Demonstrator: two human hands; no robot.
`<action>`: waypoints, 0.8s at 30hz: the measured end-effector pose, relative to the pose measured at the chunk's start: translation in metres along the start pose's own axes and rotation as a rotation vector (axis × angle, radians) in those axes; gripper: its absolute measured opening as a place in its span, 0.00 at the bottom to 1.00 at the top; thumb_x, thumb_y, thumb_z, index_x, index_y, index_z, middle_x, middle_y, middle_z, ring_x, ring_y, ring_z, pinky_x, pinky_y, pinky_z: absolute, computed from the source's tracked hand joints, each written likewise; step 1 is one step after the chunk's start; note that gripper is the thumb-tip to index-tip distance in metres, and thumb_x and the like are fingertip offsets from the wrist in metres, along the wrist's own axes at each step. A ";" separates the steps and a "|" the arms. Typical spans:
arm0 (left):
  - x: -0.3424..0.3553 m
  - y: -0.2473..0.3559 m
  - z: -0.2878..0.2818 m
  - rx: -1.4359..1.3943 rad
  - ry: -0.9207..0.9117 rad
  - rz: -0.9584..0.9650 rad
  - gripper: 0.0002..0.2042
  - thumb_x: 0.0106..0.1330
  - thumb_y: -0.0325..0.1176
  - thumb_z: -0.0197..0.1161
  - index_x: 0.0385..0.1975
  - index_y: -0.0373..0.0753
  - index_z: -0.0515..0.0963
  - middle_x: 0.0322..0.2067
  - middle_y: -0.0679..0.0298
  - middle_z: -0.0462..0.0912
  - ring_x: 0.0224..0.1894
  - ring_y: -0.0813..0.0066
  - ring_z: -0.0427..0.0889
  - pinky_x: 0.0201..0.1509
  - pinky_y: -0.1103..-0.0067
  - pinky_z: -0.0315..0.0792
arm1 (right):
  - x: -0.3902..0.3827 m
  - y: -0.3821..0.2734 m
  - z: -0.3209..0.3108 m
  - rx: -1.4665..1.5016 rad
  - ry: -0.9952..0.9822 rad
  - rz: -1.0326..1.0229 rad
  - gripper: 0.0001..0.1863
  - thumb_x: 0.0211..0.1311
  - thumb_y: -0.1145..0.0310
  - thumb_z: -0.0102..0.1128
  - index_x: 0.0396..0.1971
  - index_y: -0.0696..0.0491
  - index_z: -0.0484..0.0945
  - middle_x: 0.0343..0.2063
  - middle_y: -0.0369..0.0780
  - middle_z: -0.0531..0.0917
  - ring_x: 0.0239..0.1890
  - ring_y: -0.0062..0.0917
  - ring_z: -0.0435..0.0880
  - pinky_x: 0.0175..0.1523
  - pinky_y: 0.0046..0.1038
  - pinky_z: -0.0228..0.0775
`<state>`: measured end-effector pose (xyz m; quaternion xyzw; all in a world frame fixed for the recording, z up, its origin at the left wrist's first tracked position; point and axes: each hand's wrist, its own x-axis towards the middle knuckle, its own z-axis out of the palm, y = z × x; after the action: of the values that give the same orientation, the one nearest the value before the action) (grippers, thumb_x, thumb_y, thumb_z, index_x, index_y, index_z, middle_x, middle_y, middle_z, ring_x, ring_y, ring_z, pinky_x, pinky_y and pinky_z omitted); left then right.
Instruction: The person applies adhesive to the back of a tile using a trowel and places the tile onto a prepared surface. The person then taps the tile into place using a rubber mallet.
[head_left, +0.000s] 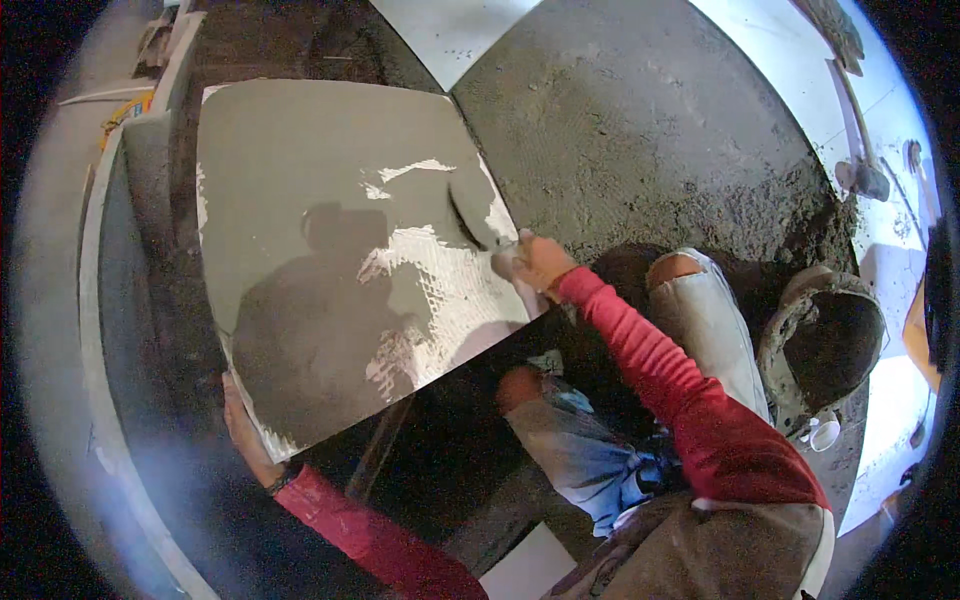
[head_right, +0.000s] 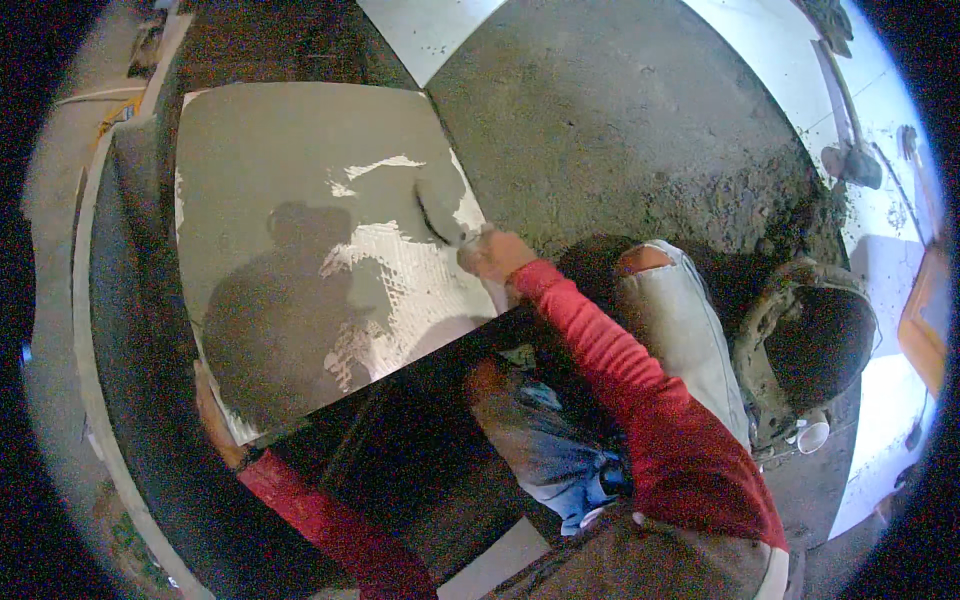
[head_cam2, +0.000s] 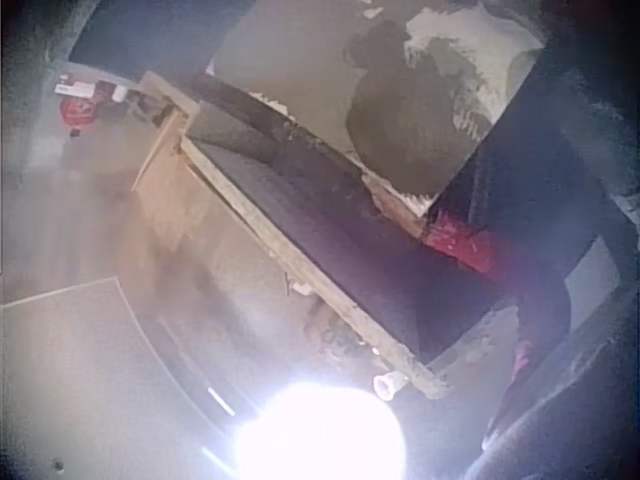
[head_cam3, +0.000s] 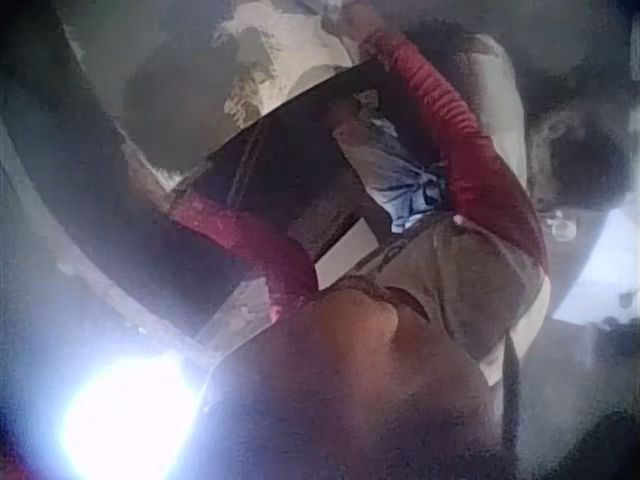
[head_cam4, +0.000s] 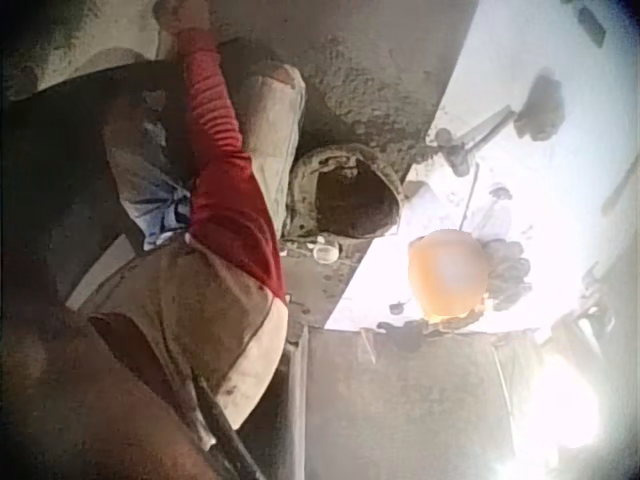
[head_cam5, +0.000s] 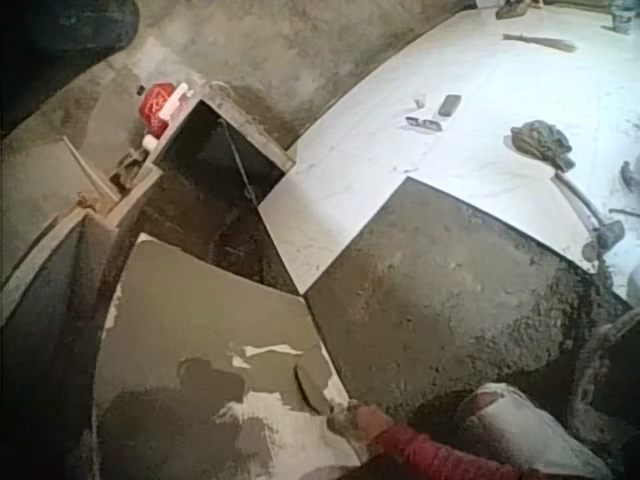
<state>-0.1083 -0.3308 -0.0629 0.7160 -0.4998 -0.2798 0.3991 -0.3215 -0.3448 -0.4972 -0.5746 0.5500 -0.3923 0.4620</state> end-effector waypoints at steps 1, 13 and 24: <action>0.002 0.001 0.000 0.094 0.046 0.030 0.25 0.69 0.48 0.48 0.54 0.32 0.70 0.48 0.59 0.76 0.46 0.69 0.77 0.51 0.75 0.71 | 0.010 0.011 0.000 0.003 0.007 -0.003 0.19 0.51 0.60 0.55 0.34 0.62 0.71 0.27 0.56 0.79 0.33 0.51 0.80 0.37 0.44 0.72; 0.006 -0.010 -0.015 0.267 0.233 0.134 0.23 0.71 0.42 0.47 0.56 0.30 0.69 0.51 0.61 0.73 0.50 0.73 0.73 0.55 0.77 0.66 | 0.110 -0.034 -0.013 -0.052 -0.099 0.068 0.17 0.50 0.60 0.55 0.31 0.61 0.77 0.29 0.54 0.80 0.34 0.47 0.81 0.41 0.43 0.73; 0.018 -0.029 -0.037 0.087 0.039 0.210 0.24 0.70 0.44 0.49 0.58 0.31 0.68 0.54 0.59 0.72 0.52 0.73 0.73 0.55 0.78 0.67 | -0.020 -0.046 -0.008 0.369 0.173 -0.185 0.18 0.52 0.59 0.57 0.38 0.57 0.75 0.25 0.53 0.80 0.29 0.51 0.79 0.37 0.43 0.72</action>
<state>-0.0586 -0.3315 -0.0682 0.6818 -0.5758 -0.2002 0.4044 -0.3184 -0.3268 -0.4496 -0.4927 0.4513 -0.5749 0.4723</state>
